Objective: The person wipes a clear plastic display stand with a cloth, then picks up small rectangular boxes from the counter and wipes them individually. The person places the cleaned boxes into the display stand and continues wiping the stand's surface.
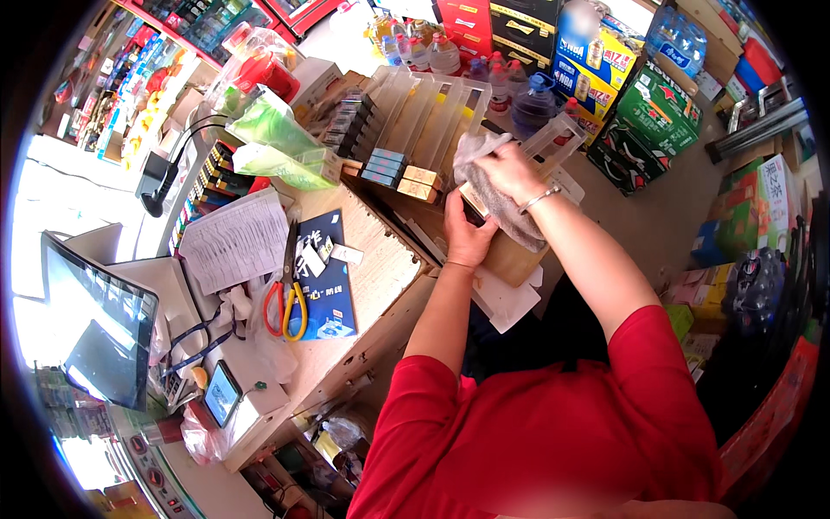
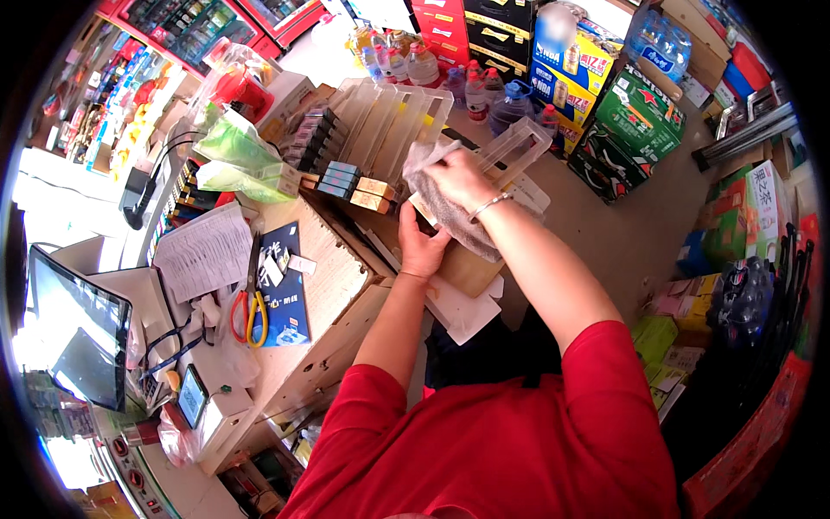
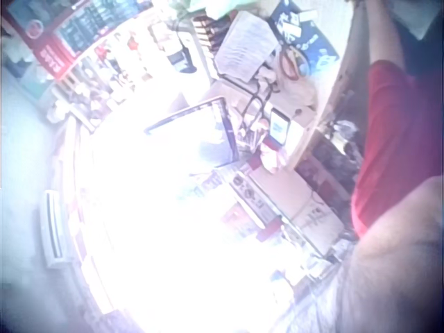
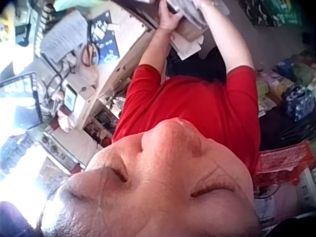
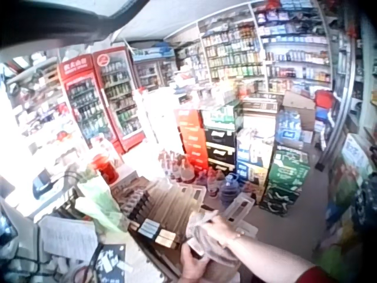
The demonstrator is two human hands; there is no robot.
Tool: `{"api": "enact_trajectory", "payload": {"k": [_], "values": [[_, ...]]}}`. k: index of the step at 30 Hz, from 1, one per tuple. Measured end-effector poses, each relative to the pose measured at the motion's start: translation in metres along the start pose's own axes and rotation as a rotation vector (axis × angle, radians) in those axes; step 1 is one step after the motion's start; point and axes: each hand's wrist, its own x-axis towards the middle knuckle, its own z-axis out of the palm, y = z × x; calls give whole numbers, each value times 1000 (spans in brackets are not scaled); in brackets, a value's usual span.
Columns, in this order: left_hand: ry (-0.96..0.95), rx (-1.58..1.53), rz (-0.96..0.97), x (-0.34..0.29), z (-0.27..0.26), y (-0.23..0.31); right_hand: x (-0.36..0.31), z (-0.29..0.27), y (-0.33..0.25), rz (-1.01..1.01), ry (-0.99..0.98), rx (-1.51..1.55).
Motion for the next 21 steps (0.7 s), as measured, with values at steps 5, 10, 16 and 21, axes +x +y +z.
{"api": "enact_trajectory", "payload": {"k": [5, 10, 16, 21], "values": [[14, -24, -25, -3, 0, 9, -19, -55, -20, 189, 424, 813], [33, 92, 25, -5, 0, 9, -68, -80, -16, 102, 649, 728], [29, 29, -34, -3, 3, 22, -83, -33, 26, -155, 383, 125], [181, 557, 272, 1, 8, 53, -70, -30, 38, -144, 297, -388]]}}
